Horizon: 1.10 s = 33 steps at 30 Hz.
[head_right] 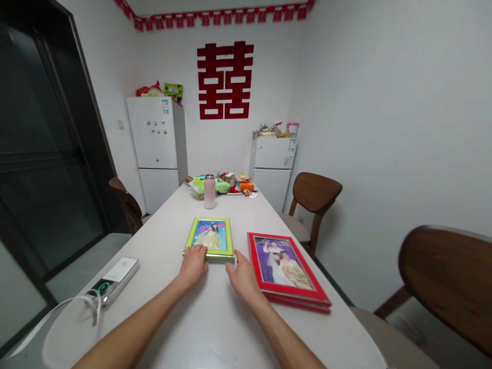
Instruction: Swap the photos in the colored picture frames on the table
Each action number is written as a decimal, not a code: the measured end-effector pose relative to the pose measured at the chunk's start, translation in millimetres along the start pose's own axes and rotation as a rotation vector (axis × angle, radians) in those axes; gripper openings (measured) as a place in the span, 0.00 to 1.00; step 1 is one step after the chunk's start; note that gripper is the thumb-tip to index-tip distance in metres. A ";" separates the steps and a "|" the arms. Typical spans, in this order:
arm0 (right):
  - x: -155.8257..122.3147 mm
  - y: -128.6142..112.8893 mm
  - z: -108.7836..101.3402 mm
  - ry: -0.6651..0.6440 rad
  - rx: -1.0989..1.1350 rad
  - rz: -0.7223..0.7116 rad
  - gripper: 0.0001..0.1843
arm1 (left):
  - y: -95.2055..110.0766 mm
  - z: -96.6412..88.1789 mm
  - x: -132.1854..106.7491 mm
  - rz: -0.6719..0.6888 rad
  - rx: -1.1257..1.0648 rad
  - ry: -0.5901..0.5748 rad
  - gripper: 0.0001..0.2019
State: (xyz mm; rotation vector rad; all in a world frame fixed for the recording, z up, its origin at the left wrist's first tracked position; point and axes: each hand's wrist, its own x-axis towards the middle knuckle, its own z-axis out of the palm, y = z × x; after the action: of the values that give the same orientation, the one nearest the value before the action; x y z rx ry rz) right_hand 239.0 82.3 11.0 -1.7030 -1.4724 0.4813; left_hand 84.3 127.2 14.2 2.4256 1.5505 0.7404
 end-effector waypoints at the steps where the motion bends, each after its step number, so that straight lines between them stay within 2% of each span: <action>1: 1.5 0.8 7.3 0.007 0.044 0.043 0.29 | 0.3 -1.0 -4.4 0.013 0.007 -0.006 0.13; 4: 3.2 5.0 17.8 0.017 0.196 0.168 0.30 | 5.1 -4.8 -21.8 0.043 -0.007 -0.024 0.11; 8: -9.4 0.0 14.6 -0.055 0.425 0.265 0.26 | 10.6 -16.6 -40.1 0.047 -0.094 -0.057 0.08; 12: -29.2 -19.2 2.1 -0.131 0.594 0.271 0.23 | 16.2 -35.3 -44.7 0.040 -0.239 -0.107 0.12; 17: -52.5 -57.0 -22.7 -0.039 0.885 0.209 0.28 | 31.4 -57.0 -47.6 0.055 -0.476 -0.188 0.18; 19: -64.1 -72.5 -33.0 0.010 0.829 0.124 0.31 | 38.0 -64.6 -50.3 0.050 -0.581 -0.210 0.22; 22: -84.6 -90.0 -43.7 0.049 0.546 -0.033 0.29 | 46.3 -77.7 -56.2 0.039 -0.760 -0.200 0.26; 27: -115.2 -93.2 -37.2 0.075 0.075 -0.490 0.25 | 49.6 -98.4 -74.5 -0.087 -1.376 -0.179 0.23; 30: -127.2 -82.4 -18.4 0.029 -0.048 -0.709 0.27 | 39.7 -97.7 -87.7 -0.143 -1.456 -0.216 0.21; 33: -135.6 -70.5 5.2 -0.090 -0.147 -0.754 0.30 | 21.9 -84.1 -95.5 -0.176 -1.310 -0.218 0.20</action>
State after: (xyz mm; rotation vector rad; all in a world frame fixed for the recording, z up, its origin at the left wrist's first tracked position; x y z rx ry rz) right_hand 157.4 -45.0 32.8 -1.1055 -2.1028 0.0381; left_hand 28.4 22.6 65.2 1.3008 0.7197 0.9635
